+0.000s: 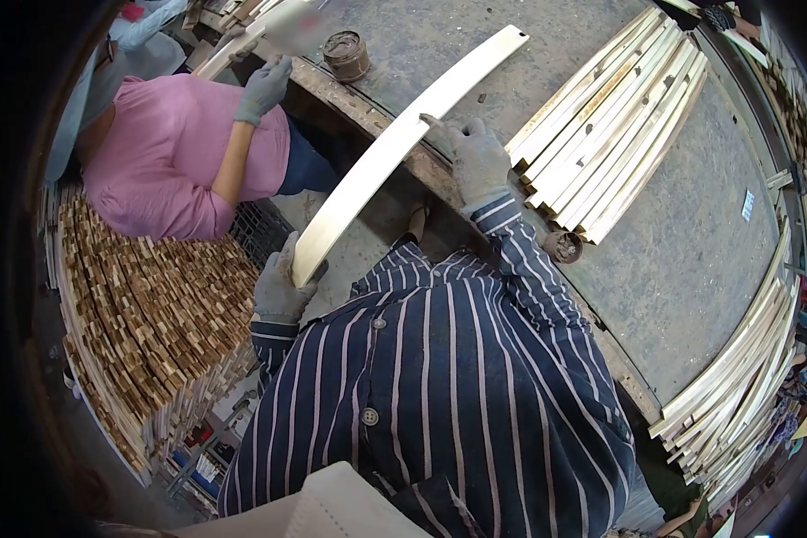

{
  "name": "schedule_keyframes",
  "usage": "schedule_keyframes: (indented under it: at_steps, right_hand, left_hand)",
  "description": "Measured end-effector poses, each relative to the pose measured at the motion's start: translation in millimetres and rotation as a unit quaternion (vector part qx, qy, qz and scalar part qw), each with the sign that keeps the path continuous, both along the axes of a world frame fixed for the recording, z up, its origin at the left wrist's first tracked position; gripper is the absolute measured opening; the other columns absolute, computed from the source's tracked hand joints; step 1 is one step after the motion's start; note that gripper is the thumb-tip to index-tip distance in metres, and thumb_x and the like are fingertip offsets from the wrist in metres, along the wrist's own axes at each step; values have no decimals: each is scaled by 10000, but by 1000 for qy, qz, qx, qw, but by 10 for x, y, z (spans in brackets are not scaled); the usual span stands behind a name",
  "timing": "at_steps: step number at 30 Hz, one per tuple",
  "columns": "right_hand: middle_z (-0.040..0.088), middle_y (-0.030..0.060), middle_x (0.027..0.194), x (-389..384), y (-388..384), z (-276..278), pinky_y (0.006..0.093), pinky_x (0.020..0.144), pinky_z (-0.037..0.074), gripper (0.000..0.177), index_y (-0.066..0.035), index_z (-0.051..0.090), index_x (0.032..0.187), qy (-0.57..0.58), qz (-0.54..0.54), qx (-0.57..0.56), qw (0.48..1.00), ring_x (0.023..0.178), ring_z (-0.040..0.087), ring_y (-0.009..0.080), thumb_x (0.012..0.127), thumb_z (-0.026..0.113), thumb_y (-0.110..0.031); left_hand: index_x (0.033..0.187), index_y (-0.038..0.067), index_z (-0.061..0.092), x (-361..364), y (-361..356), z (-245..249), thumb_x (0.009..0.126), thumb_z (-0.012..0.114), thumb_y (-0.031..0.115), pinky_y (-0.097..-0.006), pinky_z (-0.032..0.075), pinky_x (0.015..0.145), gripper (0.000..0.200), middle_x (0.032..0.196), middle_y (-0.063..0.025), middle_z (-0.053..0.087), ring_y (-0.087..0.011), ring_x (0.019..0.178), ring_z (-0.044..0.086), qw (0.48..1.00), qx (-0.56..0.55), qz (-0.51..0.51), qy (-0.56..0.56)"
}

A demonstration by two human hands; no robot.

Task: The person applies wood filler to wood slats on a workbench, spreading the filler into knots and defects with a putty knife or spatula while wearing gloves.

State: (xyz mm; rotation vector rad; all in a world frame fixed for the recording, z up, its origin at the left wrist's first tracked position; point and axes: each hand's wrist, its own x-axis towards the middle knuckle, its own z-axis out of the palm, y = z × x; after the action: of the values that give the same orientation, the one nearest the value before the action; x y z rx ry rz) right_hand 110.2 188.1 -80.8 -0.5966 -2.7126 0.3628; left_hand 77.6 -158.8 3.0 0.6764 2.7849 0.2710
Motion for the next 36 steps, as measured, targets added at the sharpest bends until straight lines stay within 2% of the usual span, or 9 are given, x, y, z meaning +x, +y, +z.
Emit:
schedule_keyframes:
  at_steps: [7,13,19,22,24,28,31,33,36]
  right_hand:
    - [583,42,908,59,-71,16,389,623,519,182,-201,662,1019,-50,5,68,996,817,628,255,871,560,-170]
    - [591,44,932,-25,-44,84,395,636,526,170,-188,654,1010,-27,-32,24,999,823,637,262,881,545,-173]
    - [610,63,972,11,-70,170,417,658,532,165,-156,653,998,-84,8,-63,994,810,659,289,881,537,-153]
    - [610,68,962,-39,-51,154,408,673,538,179,-160,658,998,-22,-31,-36,999,826,661,288,876,531,-132]
    - [612,66,965,-54,-123,129,406,688,542,221,-188,669,1023,-131,-20,-25,991,828,662,286,875,520,-119]
    - [613,64,978,-30,-132,26,408,690,541,242,-207,669,1048,-71,6,-18,997,831,662,291,876,518,-126]
    - [616,52,1006,-59,-67,-23,411,691,540,272,-218,664,1081,-61,-32,-19,997,828,662,289,870,520,-125]
    - [628,54,984,12,-58,12,395,679,528,219,-201,683,1039,-59,43,-53,996,825,657,286,874,546,-158]
    - [644,70,921,174,112,-8,381,676,516,157,-175,704,979,-55,76,-117,989,808,649,286,871,590,-184]
  left_hand:
    - [1438,186,421,3,27,64,686,756,230,-402,516,733,825,944,-134,570,-320,837,617,1000,-21,3,-3]
    - [1413,186,447,41,59,79,684,749,218,-408,520,747,790,950,-132,576,-322,849,618,1000,-22,10,5]
    - [1378,178,473,84,31,-64,685,743,202,-409,517,783,744,1003,-143,584,-333,909,615,1000,-9,23,-13]
    - [1377,184,470,105,35,-104,683,743,197,-413,514,796,745,1014,-150,583,-338,927,611,999,-17,31,-23]
    - [1379,187,466,92,48,-132,682,743,196,-415,514,800,750,1014,-152,582,-340,931,610,999,-23,32,-25]
    - [1375,189,464,107,22,-153,684,742,192,-416,513,801,745,1015,-151,582,-340,932,609,999,-14,27,-32]
    - [1371,191,461,106,27,-176,690,735,186,-421,509,819,734,1037,-157,584,-346,954,607,999,-23,35,-35]
    - [1368,193,460,94,74,-233,695,729,183,-425,505,834,725,1055,-163,586,-351,972,605,998,-29,37,-37]
    - [1358,164,459,46,203,-412,694,721,200,-443,492,870,714,1108,-180,588,-379,1016,592,998,-34,33,-52]
